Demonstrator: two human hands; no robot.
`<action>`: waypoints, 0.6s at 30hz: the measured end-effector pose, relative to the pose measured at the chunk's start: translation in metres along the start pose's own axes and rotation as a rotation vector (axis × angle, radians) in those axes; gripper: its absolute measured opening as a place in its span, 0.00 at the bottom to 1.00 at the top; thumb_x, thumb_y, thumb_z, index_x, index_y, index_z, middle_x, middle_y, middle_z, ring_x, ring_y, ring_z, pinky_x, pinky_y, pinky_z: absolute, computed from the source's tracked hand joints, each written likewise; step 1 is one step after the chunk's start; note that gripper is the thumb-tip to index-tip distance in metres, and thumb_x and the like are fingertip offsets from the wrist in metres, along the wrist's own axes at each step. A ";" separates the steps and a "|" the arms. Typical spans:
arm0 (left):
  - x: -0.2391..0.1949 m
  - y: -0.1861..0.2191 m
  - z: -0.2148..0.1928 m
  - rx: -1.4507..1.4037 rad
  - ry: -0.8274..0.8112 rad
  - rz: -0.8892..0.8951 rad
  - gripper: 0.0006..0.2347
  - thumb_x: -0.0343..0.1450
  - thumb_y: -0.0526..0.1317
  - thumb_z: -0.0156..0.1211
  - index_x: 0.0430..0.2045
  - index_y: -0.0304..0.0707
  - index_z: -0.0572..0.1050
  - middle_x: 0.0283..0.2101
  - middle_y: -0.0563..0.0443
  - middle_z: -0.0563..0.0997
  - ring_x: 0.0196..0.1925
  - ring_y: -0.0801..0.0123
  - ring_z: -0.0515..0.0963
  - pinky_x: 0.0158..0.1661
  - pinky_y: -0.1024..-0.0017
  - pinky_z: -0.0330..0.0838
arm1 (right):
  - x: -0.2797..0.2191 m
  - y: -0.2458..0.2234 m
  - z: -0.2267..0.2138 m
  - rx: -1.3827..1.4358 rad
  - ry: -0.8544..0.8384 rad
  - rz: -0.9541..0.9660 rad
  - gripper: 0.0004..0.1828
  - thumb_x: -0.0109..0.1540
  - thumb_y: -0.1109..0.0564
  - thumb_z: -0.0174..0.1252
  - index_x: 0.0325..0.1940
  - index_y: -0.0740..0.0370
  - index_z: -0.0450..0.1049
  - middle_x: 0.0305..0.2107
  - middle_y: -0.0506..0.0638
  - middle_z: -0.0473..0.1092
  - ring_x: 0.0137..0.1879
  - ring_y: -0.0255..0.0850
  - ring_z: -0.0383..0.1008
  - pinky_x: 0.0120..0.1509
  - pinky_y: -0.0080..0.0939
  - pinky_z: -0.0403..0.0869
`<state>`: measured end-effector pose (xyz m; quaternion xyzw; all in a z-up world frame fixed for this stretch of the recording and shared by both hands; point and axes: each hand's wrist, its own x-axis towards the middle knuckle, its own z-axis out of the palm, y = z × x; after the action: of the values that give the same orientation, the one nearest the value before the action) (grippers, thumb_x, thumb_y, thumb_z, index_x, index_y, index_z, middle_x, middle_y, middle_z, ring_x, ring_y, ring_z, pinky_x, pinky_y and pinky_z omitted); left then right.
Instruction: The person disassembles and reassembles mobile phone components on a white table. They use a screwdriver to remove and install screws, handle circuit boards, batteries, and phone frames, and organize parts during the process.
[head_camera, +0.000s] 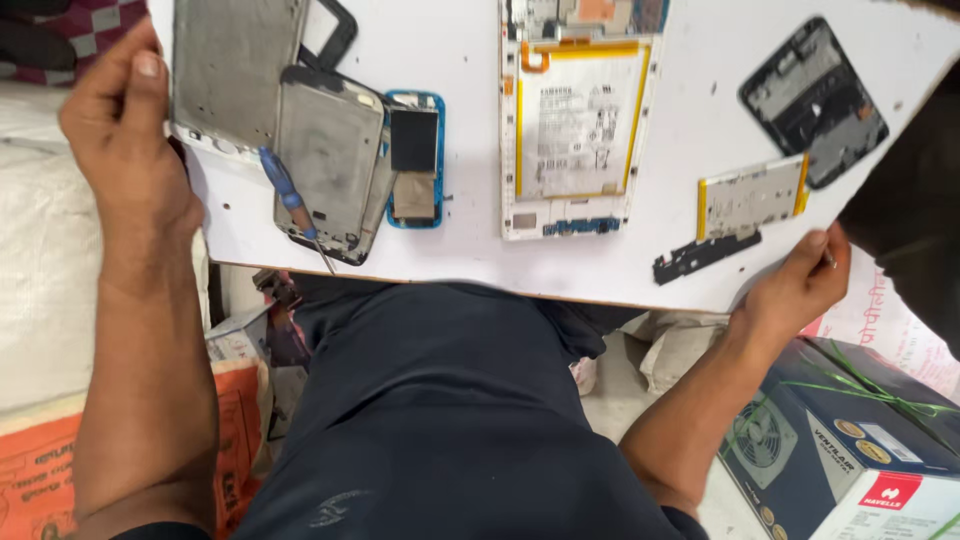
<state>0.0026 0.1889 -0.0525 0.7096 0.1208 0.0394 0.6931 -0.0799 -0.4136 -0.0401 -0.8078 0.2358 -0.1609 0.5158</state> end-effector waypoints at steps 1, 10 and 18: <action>0.002 -0.008 -0.004 0.004 0.014 0.018 0.12 0.86 0.35 0.54 0.59 0.22 0.77 0.51 0.48 0.83 0.50 0.74 0.80 0.54 0.78 0.73 | 0.000 0.002 -0.001 -0.003 -0.012 -0.023 0.17 0.79 0.56 0.50 0.63 0.75 0.70 0.53 0.59 0.75 0.57 0.40 0.77 0.66 0.40 0.76; 0.004 -0.046 -0.023 -0.218 0.035 0.066 0.05 0.84 0.30 0.58 0.43 0.22 0.79 0.39 0.49 0.80 0.38 0.69 0.77 0.42 0.72 0.70 | -0.008 0.000 -0.007 0.031 -0.055 -0.020 0.15 0.78 0.61 0.46 0.65 0.74 0.70 0.50 0.60 0.76 0.52 0.39 0.78 0.60 0.37 0.78; 0.006 -0.031 -0.006 -0.333 0.016 0.006 0.06 0.84 0.29 0.55 0.43 0.29 0.81 0.41 0.47 0.85 0.39 0.71 0.81 0.43 0.75 0.71 | -0.003 0.012 -0.013 0.034 -0.018 -0.008 0.14 0.76 0.64 0.47 0.63 0.73 0.71 0.53 0.60 0.75 0.54 0.39 0.77 0.61 0.36 0.77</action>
<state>0.0038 0.1963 -0.0840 0.5851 0.1159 0.0666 0.7998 -0.0916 -0.4262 -0.0458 -0.8013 0.2253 -0.1596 0.5307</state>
